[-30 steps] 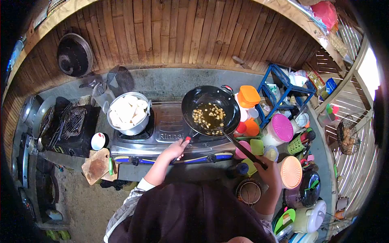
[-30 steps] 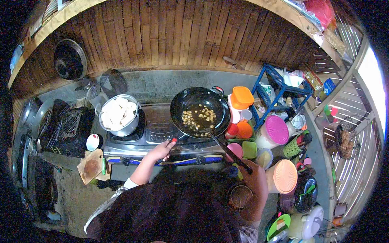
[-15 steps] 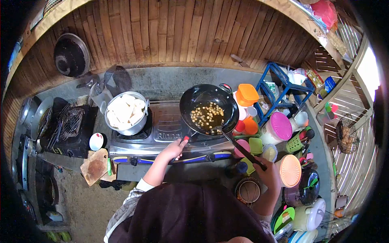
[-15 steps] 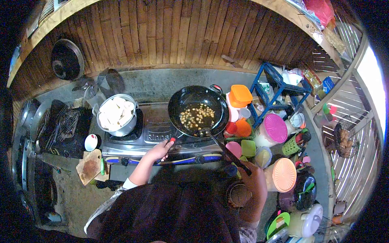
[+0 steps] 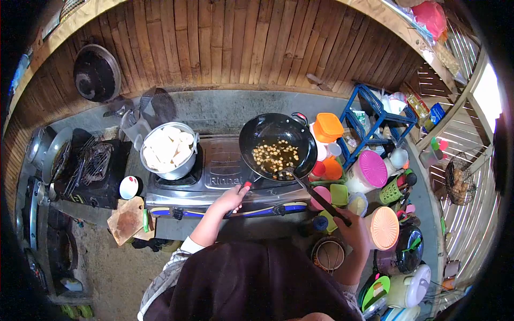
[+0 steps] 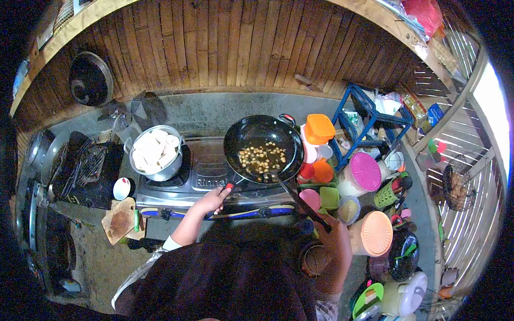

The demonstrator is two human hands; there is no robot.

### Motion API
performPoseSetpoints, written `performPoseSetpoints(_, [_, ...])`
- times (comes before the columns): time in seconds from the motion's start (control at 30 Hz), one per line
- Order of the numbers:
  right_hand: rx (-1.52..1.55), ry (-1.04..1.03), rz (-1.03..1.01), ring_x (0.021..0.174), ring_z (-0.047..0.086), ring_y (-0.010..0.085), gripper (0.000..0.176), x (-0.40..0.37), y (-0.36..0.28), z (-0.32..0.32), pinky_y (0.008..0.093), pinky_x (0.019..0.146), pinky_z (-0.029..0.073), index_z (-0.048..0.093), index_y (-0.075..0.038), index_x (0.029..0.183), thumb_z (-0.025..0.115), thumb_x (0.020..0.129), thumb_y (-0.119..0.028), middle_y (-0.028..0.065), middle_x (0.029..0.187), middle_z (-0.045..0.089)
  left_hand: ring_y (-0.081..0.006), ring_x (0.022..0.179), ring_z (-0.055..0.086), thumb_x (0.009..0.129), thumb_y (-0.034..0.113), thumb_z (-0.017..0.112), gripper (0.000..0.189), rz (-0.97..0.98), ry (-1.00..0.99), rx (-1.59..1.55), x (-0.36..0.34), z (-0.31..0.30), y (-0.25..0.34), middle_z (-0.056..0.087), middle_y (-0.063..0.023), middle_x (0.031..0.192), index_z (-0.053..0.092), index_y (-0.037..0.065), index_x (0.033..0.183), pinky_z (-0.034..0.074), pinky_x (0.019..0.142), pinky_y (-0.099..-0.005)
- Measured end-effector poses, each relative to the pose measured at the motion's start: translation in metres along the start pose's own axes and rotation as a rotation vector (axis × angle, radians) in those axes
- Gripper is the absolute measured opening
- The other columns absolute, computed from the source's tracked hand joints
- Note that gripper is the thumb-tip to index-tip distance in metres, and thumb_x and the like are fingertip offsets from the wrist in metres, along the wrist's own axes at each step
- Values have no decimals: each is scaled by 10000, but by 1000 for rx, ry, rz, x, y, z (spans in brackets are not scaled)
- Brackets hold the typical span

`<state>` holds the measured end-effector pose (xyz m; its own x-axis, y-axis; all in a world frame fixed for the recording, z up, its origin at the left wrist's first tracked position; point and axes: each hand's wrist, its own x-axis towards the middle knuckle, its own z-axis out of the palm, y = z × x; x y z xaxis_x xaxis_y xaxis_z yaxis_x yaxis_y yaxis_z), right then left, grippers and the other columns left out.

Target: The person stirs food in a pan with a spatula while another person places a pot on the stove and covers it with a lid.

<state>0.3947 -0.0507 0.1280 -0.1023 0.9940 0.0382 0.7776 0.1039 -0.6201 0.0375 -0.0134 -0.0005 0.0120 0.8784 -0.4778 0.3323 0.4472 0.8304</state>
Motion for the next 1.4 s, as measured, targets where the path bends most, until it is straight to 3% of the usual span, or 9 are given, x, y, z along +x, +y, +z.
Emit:
performPoseSetpoints(0.1, [-27,-18,-11,693,601,173,322,4,2,5,298,647,460,612,-25,1061,651,770,-156,149,806,649,-128,423,485,911,456,416,552,-1,-9,4,1,0,-1,506,-56,573,381,3,1225,408,391,-265])
performPoseSetpoints(0.17, [27,-26,-20,814,623,332,295,7,-4,10,371,737,463,615,-51,1043,640,779,-180,205,881,632,-126,419,480,911,457,417,560,0,-1,7,2,0,-2,506,-55,573,375,3,1236,409,390,-263])
performPoseSetpoints(0.3, [43,-67,-36,873,612,346,311,20,-2,31,370,768,460,602,-50,1060,635,785,-192,204,923,628,-125,417,478,911,457,417,553,-5,-6,-3,1,0,-1,506,-54,573,380,6,1229,410,390,-262])
performPoseSetpoints(0.37, [47,-32,-168,905,601,360,320,27,0,45,375,778,462,592,-49,1072,634,789,-191,205,932,627,-124,421,480,912,456,414,545,-2,-15,-3,3,0,-2,504,-55,577,385,9,1222,409,387,-260])
performPoseSetpoints(0.5, [48,-38,-130,821,624,313,314,39,-17,66,371,720,468,592,-15,1046,643,783,-180,199,877,638,-122,427,481,914,454,413,535,-5,-10,7,-2,-1,2,500,-54,582,391,11,1213,409,386,-260])
performPoseSetpoints(0.7, [188,50,-318,840,619,318,294,76,-1,116,336,745,468,571,4,1065,617,798,-110,199,890,628,-119,432,479,917,445,412,511,-23,-7,5,-6,-1,8,491,-48,579,400,23,1204,411,392,-259])
performPoseSetpoints(0.77, [184,93,-391,910,601,351,318,88,1,124,354,765,467,544,-26,1123,596,831,-139,218,979,611,-117,435,478,919,440,412,498,-29,-14,-5,-9,-1,11,487,-43,573,405,26,1196,412,396,-258])
performPoseSetpoints(0.97, [309,174,-364,914,602,339,331,111,7,140,338,781,465,538,-33,1147,585,838,-143,217,988,611,-108,416,463,920,437,415,501,-27,15,-13,-10,1,10,470,-23,550,410,29,1211,391,382,-250])
performPoseSetpoints(1.4, [16,203,-213,817,625,348,312,92,21,95,371,713,478,584,-59,1093,618,808,-179,187,967,625,-117,417,470,916,449,418,515,-19,22,-4,-4,2,5,482,-35,554,413,25,1208,396,387,-259])
